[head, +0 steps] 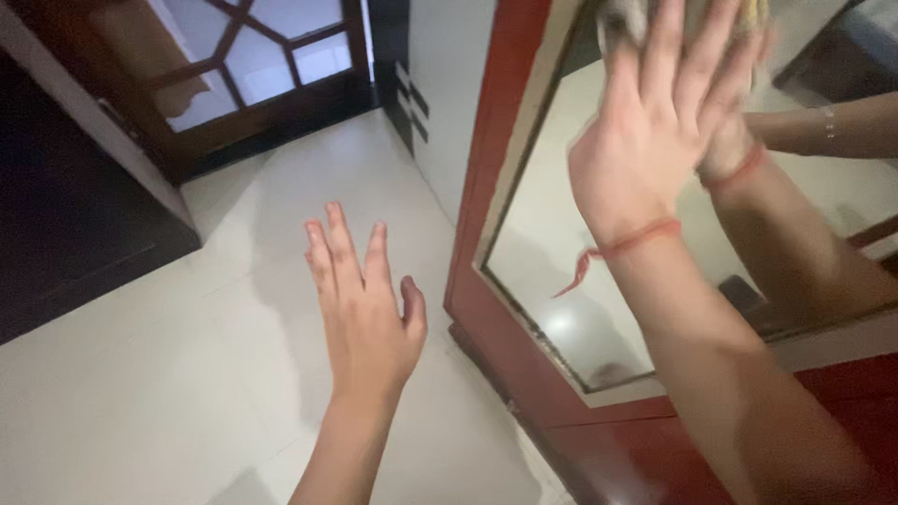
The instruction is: The person wipes a mirror mounted on a red wardrobe using a cloth. They spray the mirror with a cleaning solution from a bottle and continue wiping the surface in circular and vertical motions.
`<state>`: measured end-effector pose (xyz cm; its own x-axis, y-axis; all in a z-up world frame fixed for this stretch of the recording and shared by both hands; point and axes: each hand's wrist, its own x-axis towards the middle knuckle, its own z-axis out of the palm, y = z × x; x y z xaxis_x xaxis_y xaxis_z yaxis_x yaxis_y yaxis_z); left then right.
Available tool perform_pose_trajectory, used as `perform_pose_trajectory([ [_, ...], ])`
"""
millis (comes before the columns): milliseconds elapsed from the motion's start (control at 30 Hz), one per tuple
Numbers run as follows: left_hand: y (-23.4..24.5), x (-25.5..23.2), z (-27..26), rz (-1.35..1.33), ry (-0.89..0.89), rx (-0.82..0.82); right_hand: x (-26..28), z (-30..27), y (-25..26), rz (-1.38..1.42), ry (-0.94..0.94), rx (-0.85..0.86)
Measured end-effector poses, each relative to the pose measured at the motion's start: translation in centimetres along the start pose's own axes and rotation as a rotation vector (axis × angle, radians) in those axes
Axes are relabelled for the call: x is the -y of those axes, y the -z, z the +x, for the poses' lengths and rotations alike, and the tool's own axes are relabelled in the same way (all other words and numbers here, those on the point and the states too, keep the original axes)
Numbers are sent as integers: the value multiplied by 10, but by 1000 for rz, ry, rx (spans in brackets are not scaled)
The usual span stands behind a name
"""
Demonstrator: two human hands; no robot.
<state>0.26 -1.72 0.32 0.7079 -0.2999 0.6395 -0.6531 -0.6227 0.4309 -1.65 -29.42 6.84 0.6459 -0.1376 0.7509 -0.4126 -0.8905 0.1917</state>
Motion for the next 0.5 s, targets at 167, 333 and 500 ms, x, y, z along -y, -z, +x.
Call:
perform_pose_trajectory([
  [167, 0, 6, 12, -6, -3, -10, 44, -19, -33, -83, 177, 3],
  [333, 0, 13, -1, 18, 7, 22, 67, -120, -78, -366, 614, 950],
  [500, 0, 24, 3, 19, -9, 29, 66, -110, -65, -102, 424, 691],
])
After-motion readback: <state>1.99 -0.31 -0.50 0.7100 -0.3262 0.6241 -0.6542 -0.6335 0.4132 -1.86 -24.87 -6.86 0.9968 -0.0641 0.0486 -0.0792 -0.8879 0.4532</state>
